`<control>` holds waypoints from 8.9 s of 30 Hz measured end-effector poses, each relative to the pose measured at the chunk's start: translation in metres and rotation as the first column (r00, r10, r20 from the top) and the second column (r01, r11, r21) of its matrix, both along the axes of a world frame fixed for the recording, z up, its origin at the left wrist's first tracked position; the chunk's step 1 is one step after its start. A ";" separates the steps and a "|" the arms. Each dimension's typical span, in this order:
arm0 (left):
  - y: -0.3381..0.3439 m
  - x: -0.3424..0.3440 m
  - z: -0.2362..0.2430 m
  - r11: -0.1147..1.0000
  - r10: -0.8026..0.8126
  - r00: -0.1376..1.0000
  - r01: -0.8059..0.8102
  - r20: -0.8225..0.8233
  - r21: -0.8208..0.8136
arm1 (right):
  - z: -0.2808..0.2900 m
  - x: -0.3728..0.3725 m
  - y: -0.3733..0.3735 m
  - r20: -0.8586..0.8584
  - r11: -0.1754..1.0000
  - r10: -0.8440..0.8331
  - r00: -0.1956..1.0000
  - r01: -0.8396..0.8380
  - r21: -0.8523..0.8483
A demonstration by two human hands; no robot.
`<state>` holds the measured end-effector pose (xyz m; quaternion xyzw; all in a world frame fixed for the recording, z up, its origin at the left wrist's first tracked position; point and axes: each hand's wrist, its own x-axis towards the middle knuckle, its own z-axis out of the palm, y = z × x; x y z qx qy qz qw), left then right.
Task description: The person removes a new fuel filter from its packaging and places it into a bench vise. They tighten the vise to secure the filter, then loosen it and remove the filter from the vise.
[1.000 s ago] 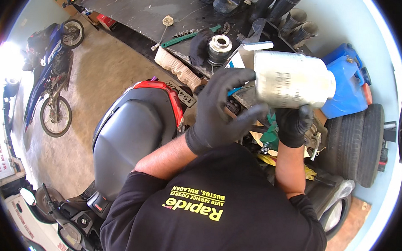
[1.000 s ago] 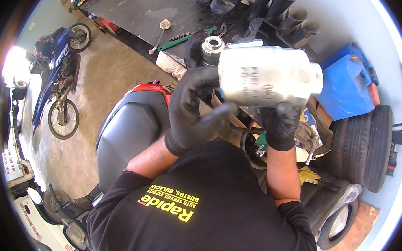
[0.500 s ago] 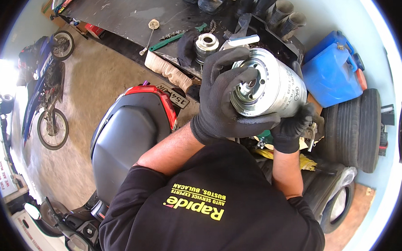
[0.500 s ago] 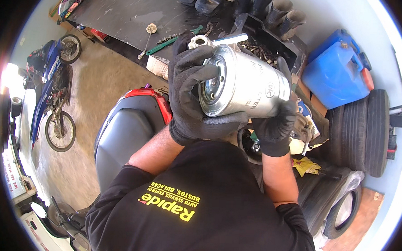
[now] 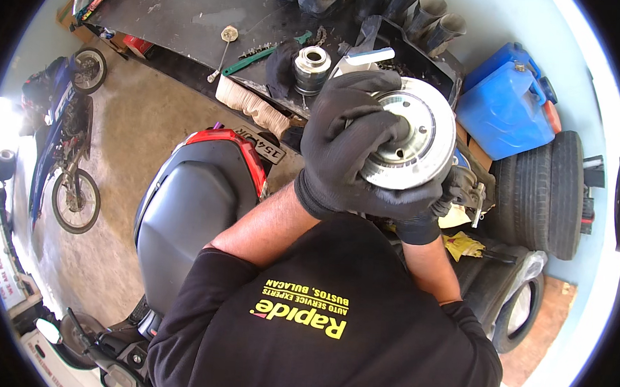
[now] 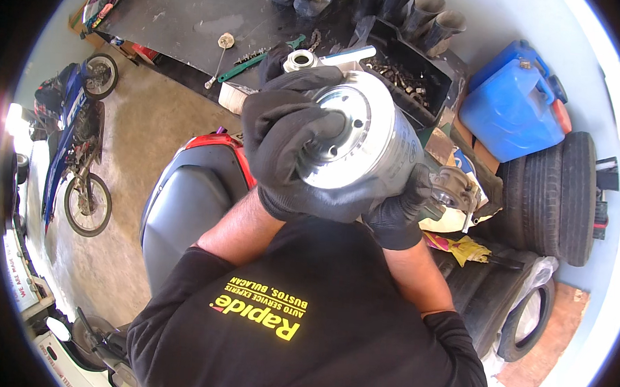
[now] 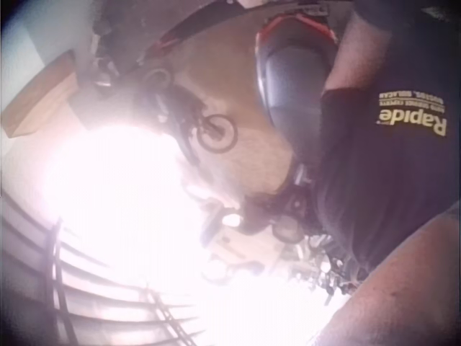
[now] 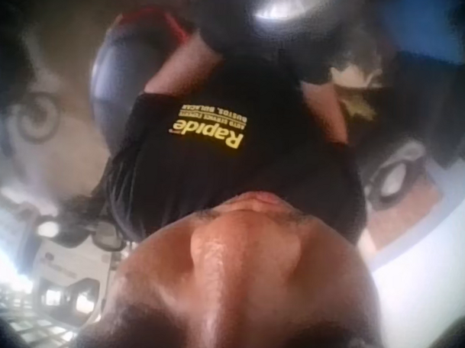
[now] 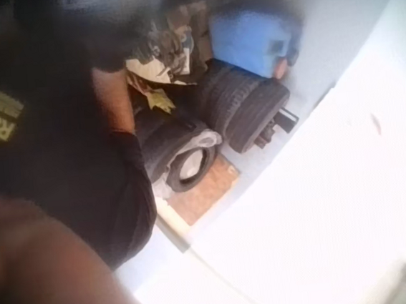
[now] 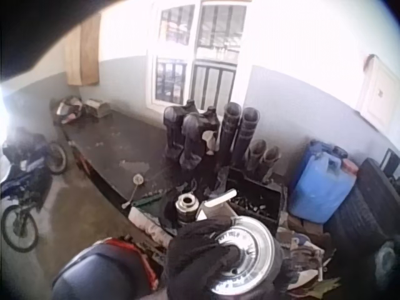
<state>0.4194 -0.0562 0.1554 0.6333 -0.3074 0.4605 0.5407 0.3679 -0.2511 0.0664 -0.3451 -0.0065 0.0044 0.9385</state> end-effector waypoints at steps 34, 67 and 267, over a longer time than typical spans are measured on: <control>0.026 -0.011 -0.021 0.965 -0.128 0.975 0.164 -0.179 0.203 | -0.003 -0.025 0.011 0.140 0.973 0.219 0.966 -0.226 0.039; 0.078 -0.022 -0.048 0.592 -0.454 0.493 0.789 -0.742 0.162 | -0.023 -0.033 -0.014 -0.346 1.000 -0.006 0.938 0.009 0.009; -0.140 -0.070 -0.151 0.098 -0.626 -0.739 0.242 -0.249 -0.965 | 0.002 -0.167 -0.041 -0.241 0.550 -0.668 0.704 0.249 -0.797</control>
